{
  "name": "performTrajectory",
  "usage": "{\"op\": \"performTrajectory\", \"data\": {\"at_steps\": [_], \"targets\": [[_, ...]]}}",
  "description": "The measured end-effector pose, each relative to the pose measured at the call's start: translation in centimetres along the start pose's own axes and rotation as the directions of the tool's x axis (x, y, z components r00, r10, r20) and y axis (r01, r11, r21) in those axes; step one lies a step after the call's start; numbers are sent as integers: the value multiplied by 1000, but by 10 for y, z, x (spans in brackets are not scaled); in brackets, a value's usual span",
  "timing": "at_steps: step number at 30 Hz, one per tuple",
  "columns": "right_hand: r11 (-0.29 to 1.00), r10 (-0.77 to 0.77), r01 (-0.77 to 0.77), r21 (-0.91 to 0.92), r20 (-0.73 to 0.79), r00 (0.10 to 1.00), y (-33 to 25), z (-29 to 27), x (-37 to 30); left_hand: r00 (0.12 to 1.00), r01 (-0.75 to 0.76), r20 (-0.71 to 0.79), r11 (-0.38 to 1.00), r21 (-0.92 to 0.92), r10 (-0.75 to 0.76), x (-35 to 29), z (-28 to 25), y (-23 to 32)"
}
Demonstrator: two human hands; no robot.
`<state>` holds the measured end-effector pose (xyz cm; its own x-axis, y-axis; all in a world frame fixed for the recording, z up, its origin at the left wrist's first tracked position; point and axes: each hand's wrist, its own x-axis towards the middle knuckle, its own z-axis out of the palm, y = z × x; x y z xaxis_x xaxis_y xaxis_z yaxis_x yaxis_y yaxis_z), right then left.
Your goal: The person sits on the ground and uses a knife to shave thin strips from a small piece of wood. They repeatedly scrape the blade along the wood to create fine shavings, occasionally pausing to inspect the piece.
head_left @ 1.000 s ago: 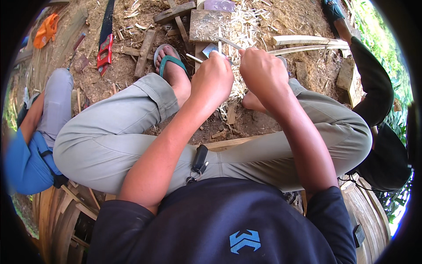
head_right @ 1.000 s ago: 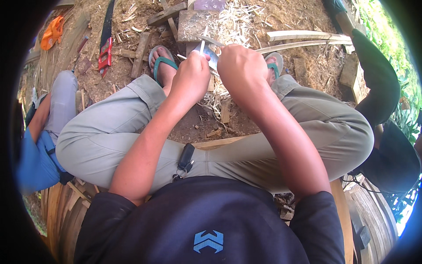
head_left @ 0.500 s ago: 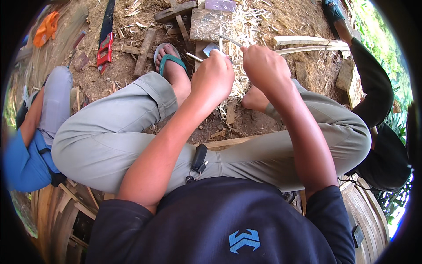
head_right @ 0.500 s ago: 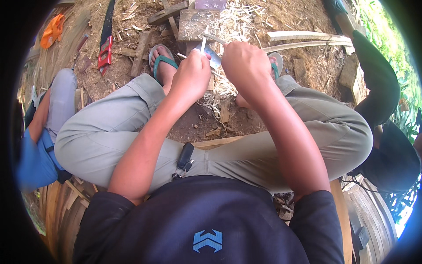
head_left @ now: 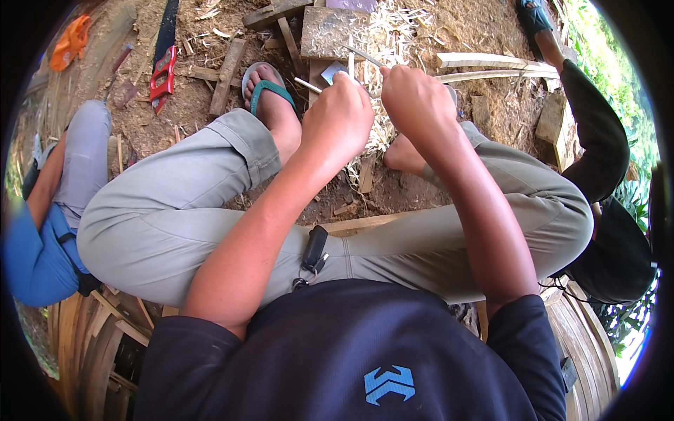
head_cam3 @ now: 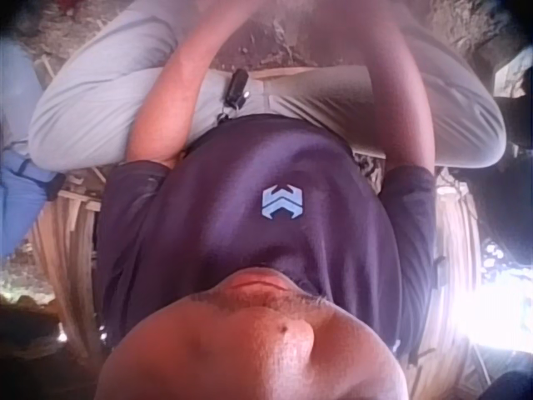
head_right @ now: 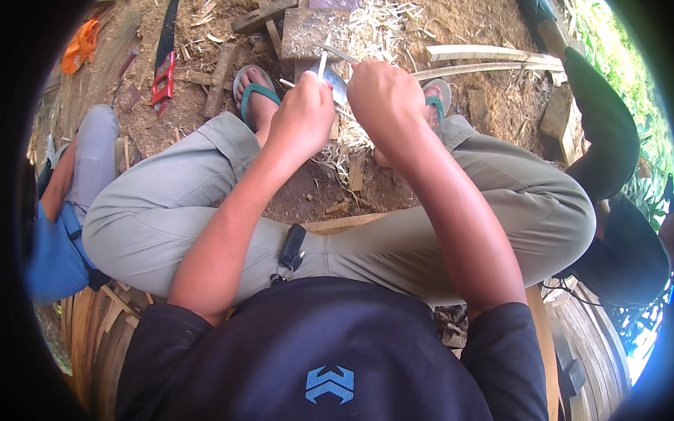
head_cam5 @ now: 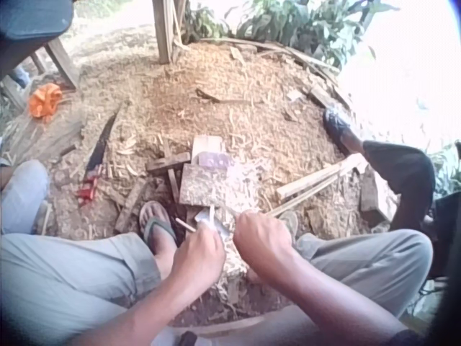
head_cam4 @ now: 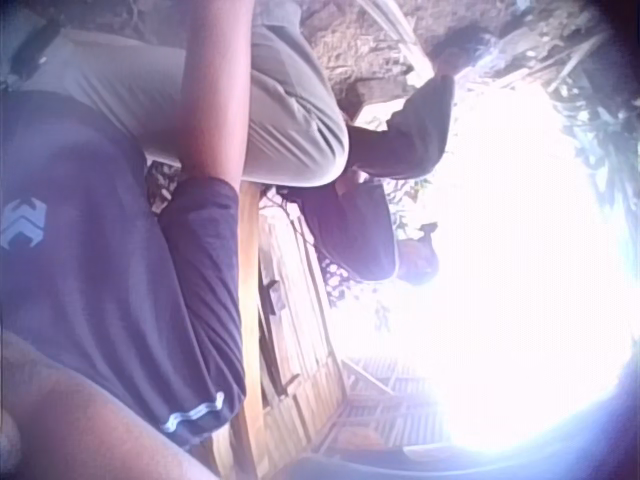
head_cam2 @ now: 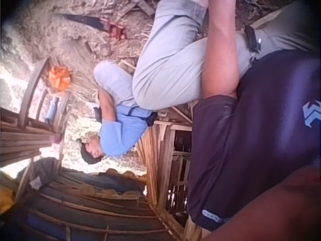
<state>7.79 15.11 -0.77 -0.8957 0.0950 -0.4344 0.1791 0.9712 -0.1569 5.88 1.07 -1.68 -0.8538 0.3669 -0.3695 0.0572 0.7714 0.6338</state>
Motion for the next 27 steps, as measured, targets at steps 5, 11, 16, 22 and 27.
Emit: {"op": "performTrajectory", "data": {"at_steps": [5, 11, 16, 22, 27], "targets": [[986, 141, -134, 101, -62, 988, -4, 16, 9, 1000, 18, 16, 1000, 3, -18, 3, 1, -5], [989, 143, -141, 35, -66, 988, 21, 35, 24, 999, 35, 20, 999, 1, -35, 3, 0, -4], [998, -3, 7, 59, -74, 997, 29, 34, 29, 997, 69, 37, 997, -39, -68, 8, -5, -4], [646, 153, -198, 737, 129, 980, 20, 2, 33, 993, 118, 28, 982, -146, -115, 14, -11, -7], [112, 32, -390, 914, 389, 921, 11, -23, 24, 1000, 30, 7, 946, -322, -29, 14, -15, 3]]}}
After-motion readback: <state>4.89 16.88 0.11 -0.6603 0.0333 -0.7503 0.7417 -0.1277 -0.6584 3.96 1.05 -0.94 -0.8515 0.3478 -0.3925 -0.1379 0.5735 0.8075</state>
